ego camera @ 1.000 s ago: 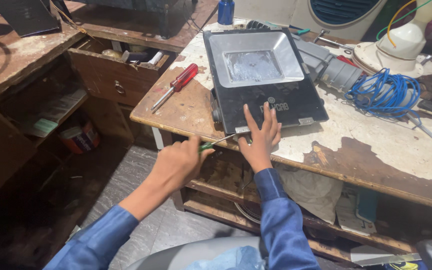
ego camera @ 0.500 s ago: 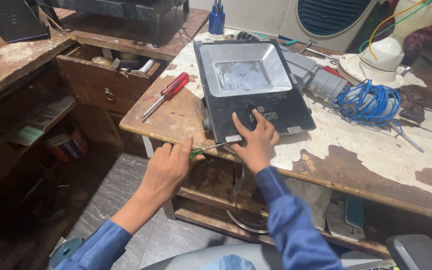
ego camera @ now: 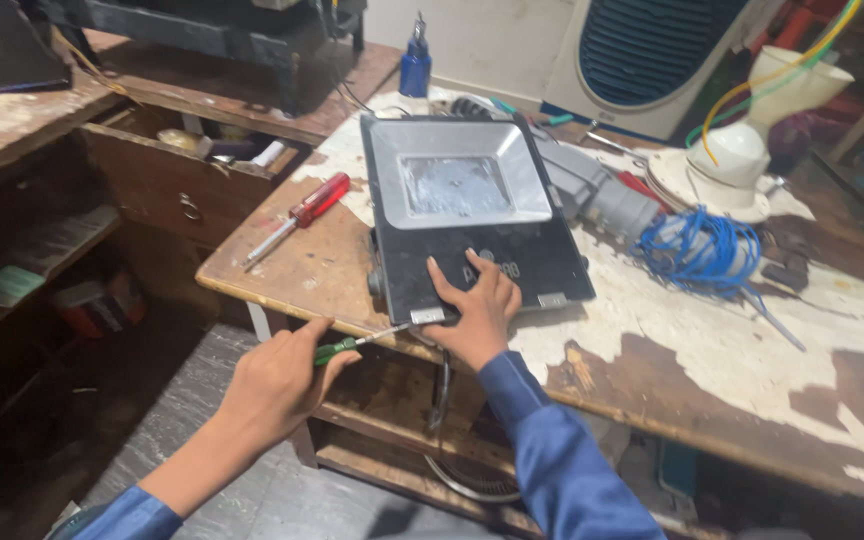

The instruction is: The person works on a black LED floodlight at a cluttered workbench. They unscrew screws along the edge of the floodlight housing with a screwdriver, reposition the light, work on the back panel, and press and adjust the housing and its cover while handling the unit.

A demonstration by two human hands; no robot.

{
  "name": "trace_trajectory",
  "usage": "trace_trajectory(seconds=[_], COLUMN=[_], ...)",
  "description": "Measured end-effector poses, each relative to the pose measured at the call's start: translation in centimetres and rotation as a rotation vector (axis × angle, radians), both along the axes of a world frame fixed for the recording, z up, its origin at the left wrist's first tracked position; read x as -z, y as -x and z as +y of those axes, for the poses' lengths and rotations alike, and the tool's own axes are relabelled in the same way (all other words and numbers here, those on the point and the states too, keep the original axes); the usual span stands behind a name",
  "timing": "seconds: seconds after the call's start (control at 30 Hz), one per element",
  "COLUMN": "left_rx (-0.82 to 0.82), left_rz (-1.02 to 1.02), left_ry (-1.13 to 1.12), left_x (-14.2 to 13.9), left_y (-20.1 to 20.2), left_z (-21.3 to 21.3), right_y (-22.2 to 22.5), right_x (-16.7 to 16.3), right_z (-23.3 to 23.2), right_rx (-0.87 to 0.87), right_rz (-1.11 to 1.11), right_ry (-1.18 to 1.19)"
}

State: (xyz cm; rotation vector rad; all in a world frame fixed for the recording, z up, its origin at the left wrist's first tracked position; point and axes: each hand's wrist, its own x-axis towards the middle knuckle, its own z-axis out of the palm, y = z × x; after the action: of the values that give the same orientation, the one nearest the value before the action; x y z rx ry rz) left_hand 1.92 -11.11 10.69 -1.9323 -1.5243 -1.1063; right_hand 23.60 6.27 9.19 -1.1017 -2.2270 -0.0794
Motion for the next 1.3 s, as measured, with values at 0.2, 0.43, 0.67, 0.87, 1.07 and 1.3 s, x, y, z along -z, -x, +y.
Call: trace_trajectory(seconds=[0.2, 0.43, 0.67, 0.87, 1.07, 1.3], left_rx=[-0.011, -0.049, -0.19, -0.185, -0.029, 0.048], left_rz=[-0.027, 0.45, 0.755, 0.728, 0.274, -0.758], left_ry=[0.034, 0.043, 0.052, 0.11, 0.158, 0.724], left_x=[0.1, -0.1, 1.0, 3.0, 3.8, 2.1], left_y=[0.1, 1.2, 1.5, 1.6, 1.3, -0.5], left_z=[0.0, -0.4, -0.6, -0.4, 0.7, 0.3], right_y=[0.0, 0.8, 1.7, 1.9, 1.9, 2.2], right_x=[-0.1, -0.4, -1.8, -3.2, -3.2, -2.6], right_z=[0.7, -0.4, -1.2, -1.1, -1.1, -0.7], right_rx=[-0.066, 0.076, 0.155, 0.161, 0.183, 0.19], right_rz=[-0.061, -0.273, -0.378, -0.553, -0.503, -0.465], right_ry=[0.085, 0.027, 0.059, 0.135, 0.205, 0.317])
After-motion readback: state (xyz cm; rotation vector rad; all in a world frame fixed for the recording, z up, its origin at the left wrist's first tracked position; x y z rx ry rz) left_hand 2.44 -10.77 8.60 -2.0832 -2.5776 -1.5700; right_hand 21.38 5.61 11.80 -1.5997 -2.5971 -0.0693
